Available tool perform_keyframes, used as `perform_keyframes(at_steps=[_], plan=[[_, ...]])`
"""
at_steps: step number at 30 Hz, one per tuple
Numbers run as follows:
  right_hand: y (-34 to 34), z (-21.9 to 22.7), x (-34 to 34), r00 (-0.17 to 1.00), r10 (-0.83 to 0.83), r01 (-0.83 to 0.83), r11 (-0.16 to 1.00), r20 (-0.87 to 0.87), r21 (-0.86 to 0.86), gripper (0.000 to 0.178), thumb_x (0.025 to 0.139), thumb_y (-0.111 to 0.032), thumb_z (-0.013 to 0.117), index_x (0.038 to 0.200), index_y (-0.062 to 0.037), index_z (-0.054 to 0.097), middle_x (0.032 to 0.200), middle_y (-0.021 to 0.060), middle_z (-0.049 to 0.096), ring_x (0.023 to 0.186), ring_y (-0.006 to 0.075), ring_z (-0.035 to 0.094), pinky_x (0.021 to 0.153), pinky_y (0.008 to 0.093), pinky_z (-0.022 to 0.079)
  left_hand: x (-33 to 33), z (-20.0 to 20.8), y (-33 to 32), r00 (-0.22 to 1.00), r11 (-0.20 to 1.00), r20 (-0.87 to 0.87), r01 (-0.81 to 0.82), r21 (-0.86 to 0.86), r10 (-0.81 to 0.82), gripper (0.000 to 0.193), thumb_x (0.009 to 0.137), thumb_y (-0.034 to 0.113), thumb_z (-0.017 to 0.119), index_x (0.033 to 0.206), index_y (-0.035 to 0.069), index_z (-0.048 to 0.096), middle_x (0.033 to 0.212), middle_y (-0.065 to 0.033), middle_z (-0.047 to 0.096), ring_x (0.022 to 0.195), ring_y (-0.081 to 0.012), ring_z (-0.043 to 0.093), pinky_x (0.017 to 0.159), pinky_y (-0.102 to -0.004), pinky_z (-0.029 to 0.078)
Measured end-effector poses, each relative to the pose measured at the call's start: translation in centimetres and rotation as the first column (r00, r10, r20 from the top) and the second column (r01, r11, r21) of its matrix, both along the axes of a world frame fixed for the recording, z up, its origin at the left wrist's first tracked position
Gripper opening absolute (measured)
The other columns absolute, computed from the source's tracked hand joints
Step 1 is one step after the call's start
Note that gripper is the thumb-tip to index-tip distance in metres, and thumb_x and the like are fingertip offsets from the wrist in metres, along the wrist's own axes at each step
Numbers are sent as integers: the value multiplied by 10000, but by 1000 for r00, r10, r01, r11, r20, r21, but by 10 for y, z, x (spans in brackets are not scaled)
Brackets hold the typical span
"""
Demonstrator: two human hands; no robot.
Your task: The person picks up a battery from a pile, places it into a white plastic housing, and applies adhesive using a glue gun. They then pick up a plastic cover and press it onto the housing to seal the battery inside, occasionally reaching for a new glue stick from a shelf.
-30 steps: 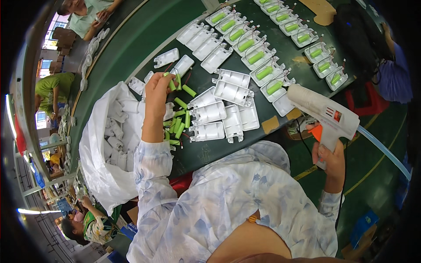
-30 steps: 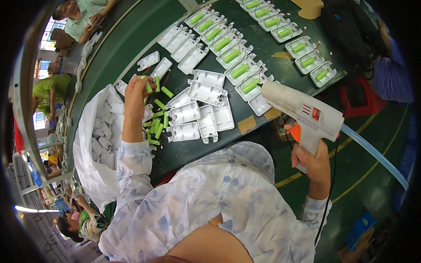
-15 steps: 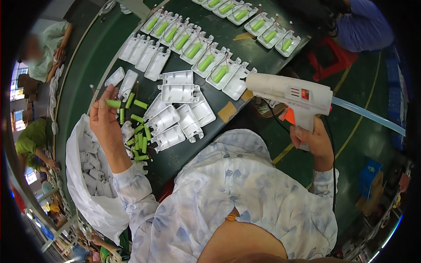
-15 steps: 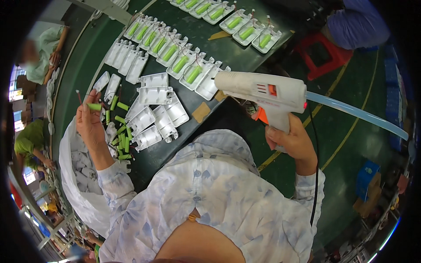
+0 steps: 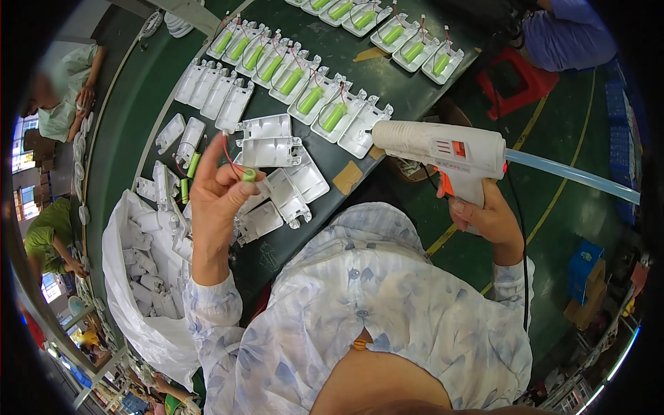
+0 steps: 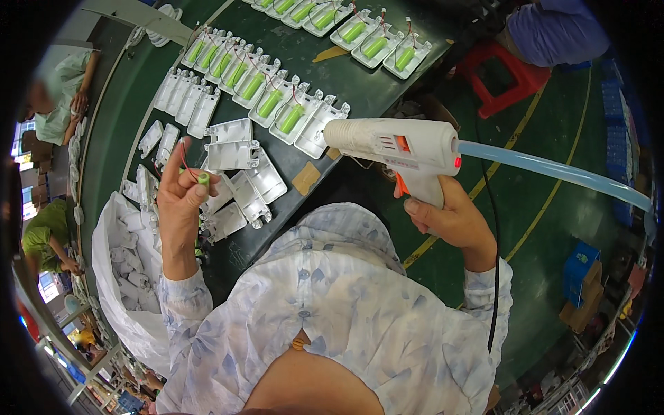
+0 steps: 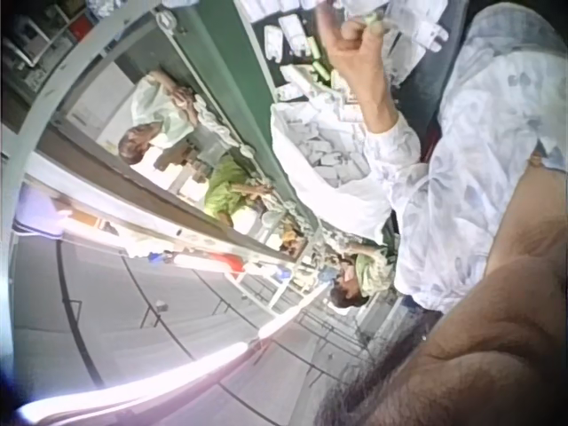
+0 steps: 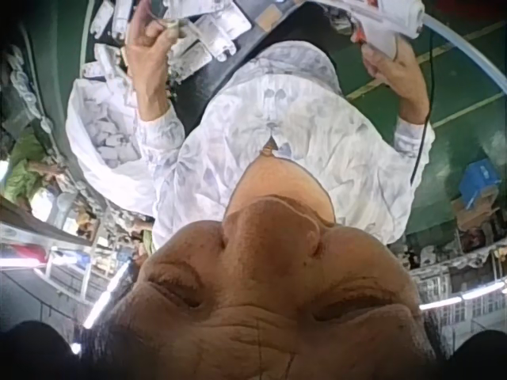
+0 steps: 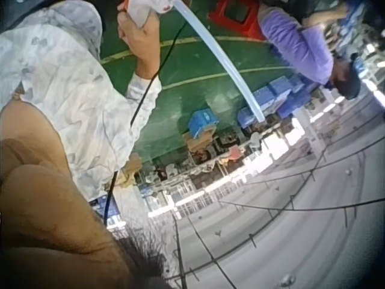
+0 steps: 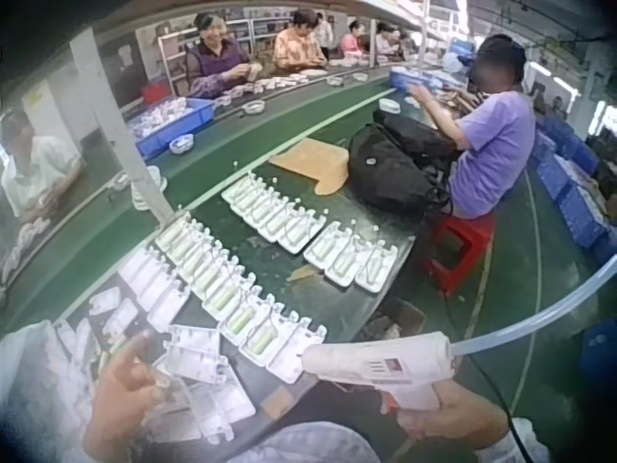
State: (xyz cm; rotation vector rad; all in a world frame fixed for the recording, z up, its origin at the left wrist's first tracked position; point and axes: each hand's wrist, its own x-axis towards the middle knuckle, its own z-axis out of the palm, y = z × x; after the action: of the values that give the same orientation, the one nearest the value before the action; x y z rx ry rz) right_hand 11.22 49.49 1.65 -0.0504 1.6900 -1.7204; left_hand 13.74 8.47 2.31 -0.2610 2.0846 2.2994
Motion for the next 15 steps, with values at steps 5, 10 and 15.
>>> perform_keyframes(at_steps=[5,10,15], plan=[[-9,2,2,993,-112,111,993,-35,-44,420,875,-202,652,1197,35,525,821,46,561,570,101,509,506,247,410,-10,15,36,979,969,20,203,-141,-202,211,902,-53,622,1106,-26,668,1058,-108,702,910,-163,691,811,-275,554],[2,-2,1,999,-20,17,994,-36,-106,464,901,-233,662,1258,32,531,907,59,600,602,101,535,543,253,455,-35,22,70,920,804,-87,284,-523,-382,129,927,18,624,1039,-18,676,843,-111,712,702,-165,695,646,-262,525],[5,-5,4,1000,-16,16,994,4,-110,470,894,-231,667,1258,38,540,852,57,603,598,100,541,547,246,454,-60,8,100,858,565,-236,74,-822,-456,83,912,6,649,983,-2,692,757,-99,674,564,-150,580,565,-255,468]])
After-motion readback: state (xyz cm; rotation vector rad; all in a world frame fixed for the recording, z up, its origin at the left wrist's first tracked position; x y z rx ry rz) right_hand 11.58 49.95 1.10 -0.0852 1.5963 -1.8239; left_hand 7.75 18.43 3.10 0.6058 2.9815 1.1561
